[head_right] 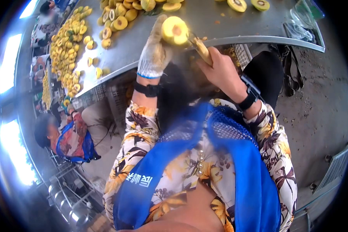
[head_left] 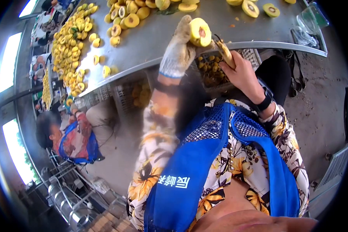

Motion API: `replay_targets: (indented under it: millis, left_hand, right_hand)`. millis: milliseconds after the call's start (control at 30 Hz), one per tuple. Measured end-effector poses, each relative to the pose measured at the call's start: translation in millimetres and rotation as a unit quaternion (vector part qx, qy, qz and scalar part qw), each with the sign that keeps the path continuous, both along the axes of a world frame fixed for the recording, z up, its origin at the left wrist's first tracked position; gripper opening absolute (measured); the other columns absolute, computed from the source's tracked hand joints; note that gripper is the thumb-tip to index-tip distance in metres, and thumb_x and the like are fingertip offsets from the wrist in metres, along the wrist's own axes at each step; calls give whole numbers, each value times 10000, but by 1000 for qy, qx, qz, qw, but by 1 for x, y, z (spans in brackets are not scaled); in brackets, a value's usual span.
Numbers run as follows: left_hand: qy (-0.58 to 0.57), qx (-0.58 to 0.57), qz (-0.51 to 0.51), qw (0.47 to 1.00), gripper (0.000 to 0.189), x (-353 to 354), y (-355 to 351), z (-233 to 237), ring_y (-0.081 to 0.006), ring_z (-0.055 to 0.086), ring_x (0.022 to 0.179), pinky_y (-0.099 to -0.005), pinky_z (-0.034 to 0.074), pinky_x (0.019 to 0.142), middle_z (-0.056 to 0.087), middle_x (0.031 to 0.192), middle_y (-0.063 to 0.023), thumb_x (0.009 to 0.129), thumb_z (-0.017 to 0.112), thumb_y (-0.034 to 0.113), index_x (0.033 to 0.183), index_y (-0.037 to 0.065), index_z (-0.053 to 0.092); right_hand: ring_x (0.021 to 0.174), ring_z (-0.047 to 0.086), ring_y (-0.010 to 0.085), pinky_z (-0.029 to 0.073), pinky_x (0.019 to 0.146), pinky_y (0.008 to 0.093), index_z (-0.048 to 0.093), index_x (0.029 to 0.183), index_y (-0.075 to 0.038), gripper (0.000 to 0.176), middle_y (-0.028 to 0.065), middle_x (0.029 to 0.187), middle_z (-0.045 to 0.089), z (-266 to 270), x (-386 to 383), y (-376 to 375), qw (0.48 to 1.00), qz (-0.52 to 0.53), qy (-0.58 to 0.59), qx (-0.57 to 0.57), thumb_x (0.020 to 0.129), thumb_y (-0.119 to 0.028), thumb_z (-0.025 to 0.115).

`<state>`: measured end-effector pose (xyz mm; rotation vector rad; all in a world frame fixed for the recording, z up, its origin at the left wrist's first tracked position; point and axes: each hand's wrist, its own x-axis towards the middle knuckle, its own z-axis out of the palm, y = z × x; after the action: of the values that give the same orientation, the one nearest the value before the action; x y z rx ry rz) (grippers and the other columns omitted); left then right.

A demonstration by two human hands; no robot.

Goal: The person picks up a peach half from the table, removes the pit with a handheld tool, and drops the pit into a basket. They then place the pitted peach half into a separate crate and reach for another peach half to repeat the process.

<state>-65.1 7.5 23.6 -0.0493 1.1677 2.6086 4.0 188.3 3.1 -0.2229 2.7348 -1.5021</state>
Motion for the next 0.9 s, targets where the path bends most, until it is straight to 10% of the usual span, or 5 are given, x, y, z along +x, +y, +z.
replay_targets:
  millis: [133,533,667,800,900]
  left_hand:
    - [-63,34,111,991,473,34,5,-22,-253,594,919,-360,526,778,566,1043,-119,881,564,412,1170,53,460]
    - [13,-47,138,989,273,43,22,-73,-240,615,849,-346,532,728,610,959,-127,879,571,199,1070,4,555]
    - [35,-151,61,986,302,51,7,-59,-273,630,764,-360,539,679,624,907,-170,887,513,219,1046,-33,563]
    - [-67,6,-94,993,321,40,-12,-54,-304,632,751,-382,538,688,628,884,-188,887,470,220,1015,-59,563]
    - [-120,-9,-21,992,361,35,-8,-64,-243,627,837,-348,533,717,624,959,-136,919,500,308,1057,-20,558]
  right_hand:
    - [683,559,432,443,580,454,491,853,0,242,251,689,565,-4,6,-19,999,47,-24,-7,815,-202,620]
    - [752,546,472,424,609,490,447,894,26,210,291,729,559,-14,26,-26,994,58,-91,5,832,-130,573]
    - [769,550,473,427,631,496,444,931,36,218,298,743,562,-15,27,-25,988,117,-98,28,814,-109,557]
    - [759,559,461,443,630,463,470,937,36,212,293,738,563,-19,25,-24,982,151,-114,21,800,-104,552]
    - [739,579,431,457,628,411,502,925,34,188,273,731,567,-26,19,-20,980,128,-150,-8,802,-103,544]
